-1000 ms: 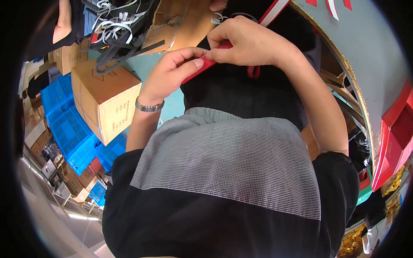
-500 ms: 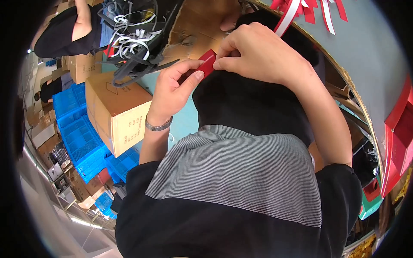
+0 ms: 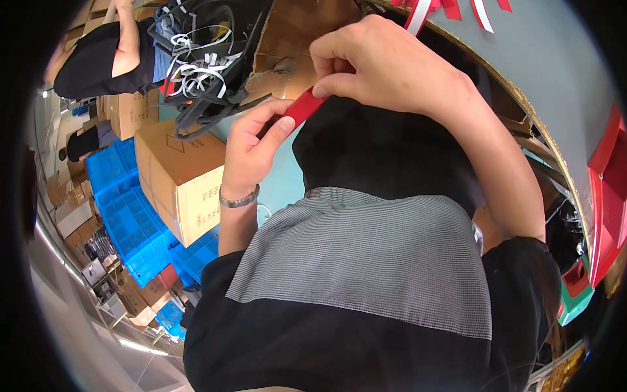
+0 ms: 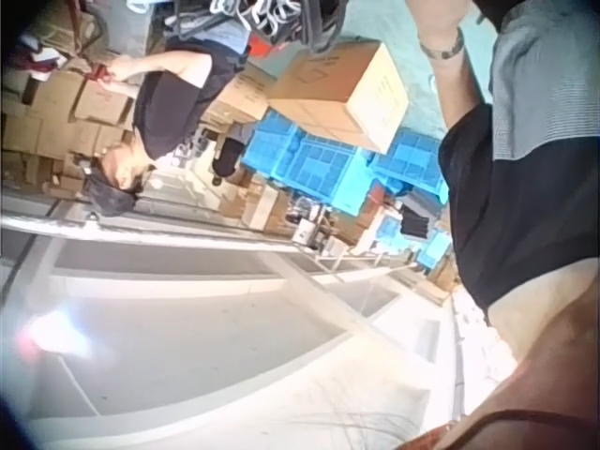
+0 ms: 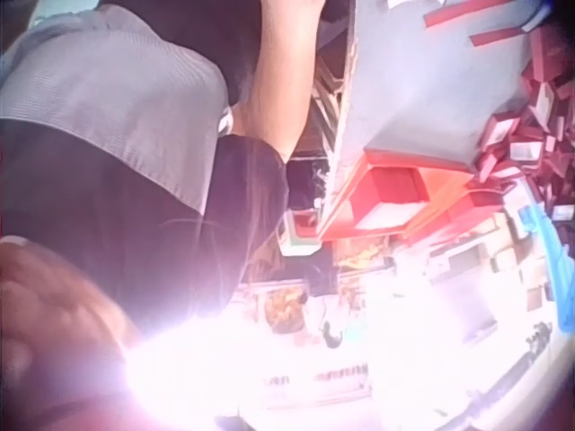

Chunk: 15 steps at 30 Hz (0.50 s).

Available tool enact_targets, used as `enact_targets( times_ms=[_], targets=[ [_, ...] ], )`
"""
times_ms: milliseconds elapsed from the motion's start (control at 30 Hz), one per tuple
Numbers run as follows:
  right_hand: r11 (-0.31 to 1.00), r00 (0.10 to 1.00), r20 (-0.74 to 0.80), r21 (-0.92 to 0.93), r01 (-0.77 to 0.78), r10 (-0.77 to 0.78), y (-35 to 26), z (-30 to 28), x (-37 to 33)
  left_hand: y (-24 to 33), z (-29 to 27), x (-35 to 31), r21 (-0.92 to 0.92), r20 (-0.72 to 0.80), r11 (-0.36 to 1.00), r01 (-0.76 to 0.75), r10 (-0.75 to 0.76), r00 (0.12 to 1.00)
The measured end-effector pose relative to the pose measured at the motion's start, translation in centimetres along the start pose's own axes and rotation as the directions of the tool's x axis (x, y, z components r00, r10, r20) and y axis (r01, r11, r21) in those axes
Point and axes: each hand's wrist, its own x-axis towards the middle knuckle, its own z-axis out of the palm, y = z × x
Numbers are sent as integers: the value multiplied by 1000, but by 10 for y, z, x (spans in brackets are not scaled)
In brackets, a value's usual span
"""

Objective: The recorder is packaging red ribbons into small red jewelry boxes by inserting them carefully and closing the lids.

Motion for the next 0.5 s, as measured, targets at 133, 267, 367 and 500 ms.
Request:
enact_targets(
  times_ms=[133, 267, 367, 500],
  targets=[
    [999, 1000, 21, -44, -15, 16, -1, -2, 0, 2, 0, 1, -30, 10, 999, 25, -24, 1000],
    [989, 994, -37, -107, 103, -107, 1, -2, -2, 3, 3, 3, -7, 15, 1000, 24, -24, 1000],
    [980, 988, -48, -142, 142, -150, -14, -5, -1, 0, 4, 3, 29, -16, 1000, -6, 7, 1000],
    [990, 997, -32, -126, 61, -66, -17, -8, 0, 0, 6, 4, 17, -25, 999, -34, 34, 999]
  ],
)
